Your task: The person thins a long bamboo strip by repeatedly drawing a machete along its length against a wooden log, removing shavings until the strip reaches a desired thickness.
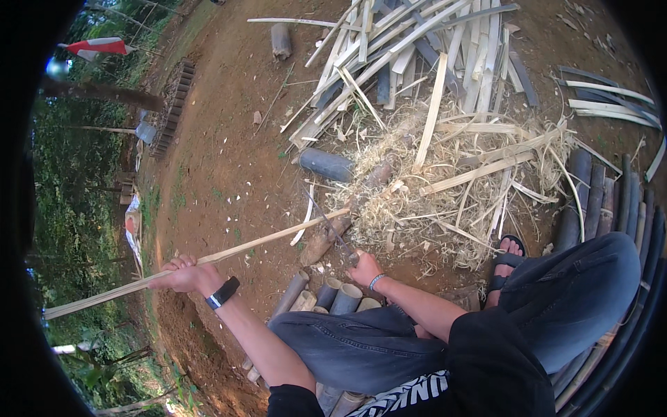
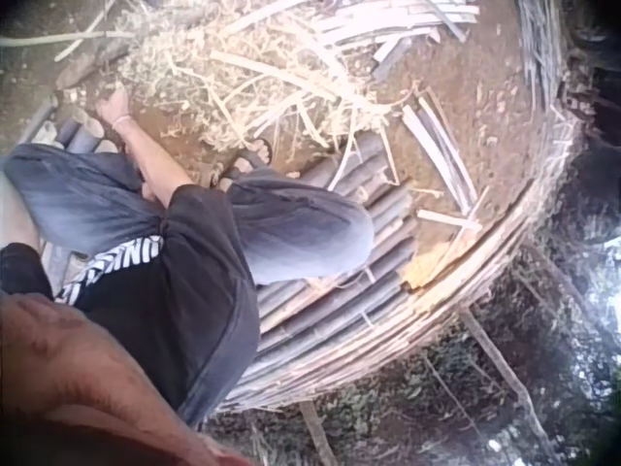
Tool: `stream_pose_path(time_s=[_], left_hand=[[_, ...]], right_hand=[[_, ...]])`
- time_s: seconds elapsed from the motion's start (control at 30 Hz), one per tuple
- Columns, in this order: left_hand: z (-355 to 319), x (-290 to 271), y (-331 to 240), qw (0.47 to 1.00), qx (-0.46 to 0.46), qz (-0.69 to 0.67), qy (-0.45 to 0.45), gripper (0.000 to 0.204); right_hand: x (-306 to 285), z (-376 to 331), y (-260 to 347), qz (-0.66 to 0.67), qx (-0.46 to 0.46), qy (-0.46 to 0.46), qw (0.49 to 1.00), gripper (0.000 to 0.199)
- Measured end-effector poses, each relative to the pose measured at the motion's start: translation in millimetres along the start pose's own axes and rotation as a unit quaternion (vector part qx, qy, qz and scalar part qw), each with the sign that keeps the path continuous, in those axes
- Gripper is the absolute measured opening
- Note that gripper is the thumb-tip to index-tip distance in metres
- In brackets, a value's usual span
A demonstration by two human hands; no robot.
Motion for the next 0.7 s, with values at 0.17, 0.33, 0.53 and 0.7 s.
stream_pose_path(time_s=[0.17, 0.33, 0.53, 0.7], left_hand=[[15.9, -15.3, -1.9, 0.999, 0.026, 0.009, -0.044, 0.064], [12.3, -12.4, 4.5, 0.999, 0.010, 0.030, -0.045, 0.064], [21.1, -19.2, 4.0, 0.993, 0.037, 0.077, -0.079, 0.063], [37.9, -39.2, 14.1, 0.983, 0.027, 0.099, -0.151, 0.063]], right_hand=[[4.5, -7.2, 47.7, -0.063, -0.036, 0.016, 0.997, 0.034], [-6.5, -2.9, 10.3, -0.036, -0.007, 0.017, 0.999, 0.034], [1.4, -7.3, 27.5, -0.049, 0.002, 0.027, 0.998, 0.040], [-9.6, -1.5, 6.1, -0.049, -0.012, 0.018, 0.999, 0.038]])
Point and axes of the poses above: each hand's wrist, its own z-axis towards the middle knuckle, its own x-axis out of the palm, y = z × x, the point moved 4 cm from there along z, towards the middle knuckle, and after that the axes turned 13 degrees about -z, right-handed, at the moved point
